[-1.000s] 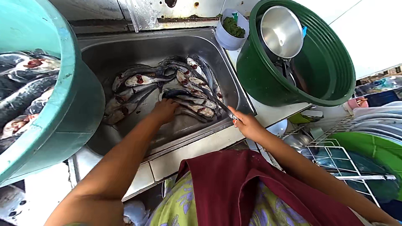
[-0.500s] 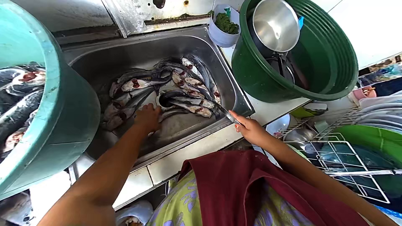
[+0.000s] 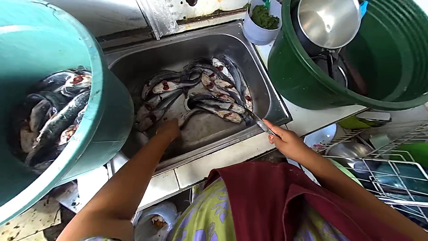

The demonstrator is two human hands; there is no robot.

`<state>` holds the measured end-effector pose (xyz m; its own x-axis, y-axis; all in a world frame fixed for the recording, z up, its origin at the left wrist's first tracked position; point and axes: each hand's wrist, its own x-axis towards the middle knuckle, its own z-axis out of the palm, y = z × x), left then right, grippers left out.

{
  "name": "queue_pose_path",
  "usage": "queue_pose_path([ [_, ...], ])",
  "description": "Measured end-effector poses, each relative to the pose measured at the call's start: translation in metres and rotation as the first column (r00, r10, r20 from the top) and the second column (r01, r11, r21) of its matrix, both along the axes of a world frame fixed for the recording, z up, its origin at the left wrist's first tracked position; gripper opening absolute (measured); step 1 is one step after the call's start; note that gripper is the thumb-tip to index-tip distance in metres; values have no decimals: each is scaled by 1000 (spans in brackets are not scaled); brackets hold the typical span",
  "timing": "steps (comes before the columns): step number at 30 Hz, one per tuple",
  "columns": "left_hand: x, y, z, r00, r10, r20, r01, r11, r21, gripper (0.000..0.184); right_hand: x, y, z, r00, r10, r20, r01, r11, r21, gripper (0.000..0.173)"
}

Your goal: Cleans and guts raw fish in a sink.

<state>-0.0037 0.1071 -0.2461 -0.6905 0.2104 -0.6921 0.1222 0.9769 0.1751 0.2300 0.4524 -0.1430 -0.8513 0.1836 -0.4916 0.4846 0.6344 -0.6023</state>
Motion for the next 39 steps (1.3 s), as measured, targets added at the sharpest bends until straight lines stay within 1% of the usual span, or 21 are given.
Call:
queue_pose_path([
  [1, -2, 2, 1, 996, 59, 71, -67, 991, 113, 51, 0, -1, 0, 1000, 0, 6, 0, 1000, -9, 53],
  [2, -1, 6, 4, 978, 137, 156, -171, 957, 234, 46, -1, -3, 0, 1000, 3, 9, -3, 1000, -15, 53],
  [3, 5, 11, 8, 943, 216, 252, -299, 884, 359, 44, -1, -4, 1, 1000, 11, 11, -10, 1000, -20, 53],
  [4, 11, 15, 11, 895, 270, 356, -422, 773, 473, 42, -2, -6, 2, 1000, 21, 5, -21, 999, -24, 53],
  [5, 18, 19, 12, 848, 288, 445, -515, 645, 565, 39, -3, -8, 3, 999, 33, -9, -33, 999, -26, 52],
  [6, 24, 25, 15, 806, 265, 530, -582, 522, 623, 35, -4, -11, 5, 999, 47, -25, -48, 998, -28, 52],
  [7, 29, 32, 19, 778, 216, 590, -620, 416, 665, 31, -6, -13, 8, 997, 65, -47, -67, 997, -30, 52],
  [9, 41, 50, 30, 759, 133, 637, -647, 266, 715, 23, -12, -21, 17, 991, 88, -99, -92, 995, -38, 53],
  [10, 47, 60, 35, 757, 113, 644, -651, 212, 729, 22, -15, -25, 21, 988, 95, -119, -100, 994, -37, 53],
  [12, 56, 81, 44, 764, 118, 634, -645, 138, 752, 30, -21, -32, 29, 984, 105, -146, -108, 994, -15, 53],
  [14, 63, 100, 51, 780, 148, 608, -622, 87, 778, 28, -25, -36, 35, 982, 103, -156, -101, 995, 25, 54],
  [17, 71, 125, 52, 788, 147, 598, -606, 12, 795, 24, -29, -40, 38, 982, 116, -150, -102, 990, 97, 54],
  [19, 74, 138, 49, 776, 148, 614, -617, -30, 787, 19, -29, -43, 37, 981, 142, -129, -123, 982, 144, 54],
  [21, 76, 148, 46, 743, 178, 645, -646, -58, 761, 14, -31, -45, 36, 982, 161, -97, -142, 974, 174, 55],
  [25, 71, 148, 38, 680, 243, 691, -694, -88, 714, 19, -40, -48, 39, 990, 139, -17, -131, 963, 234, 54],
  [28, 63, 144, 33, 648, 274, 711, -715, -101, 692, 21, -48, -51, 43, 993, 118, -5, -113, 959, 259, 55],
  [31, 58, 144, 34, 631, 272, 727, -725, -127, 677, 22, -54, -55, 43, 989, 146, -23, -134, 954, 269, 56],
  [33, 56, 144, 35, 649, 231, 725, -715, -143, 685, 24, -57, -60, 45, 985, 172, -26, -158, 947, 281, 57],
  [36, 54, 143, 34, 732, 137, 668, -648, -161, 744, 24, -61, -65, 45, 979, 199, -33, -180, 935, 304, 58],
  [37, 54, 143, 33, 761, 121, 637, -619, -155, 770, 25, -62, -67, 45, 979, 203, -32, -183, 933, 310, 59],
  [39, 55, 141, 33, 821, 122, 558, -549, -101, 829, 31, -64, -70, 46, 979, 198, -49, -173, 934, 313, 59],
])
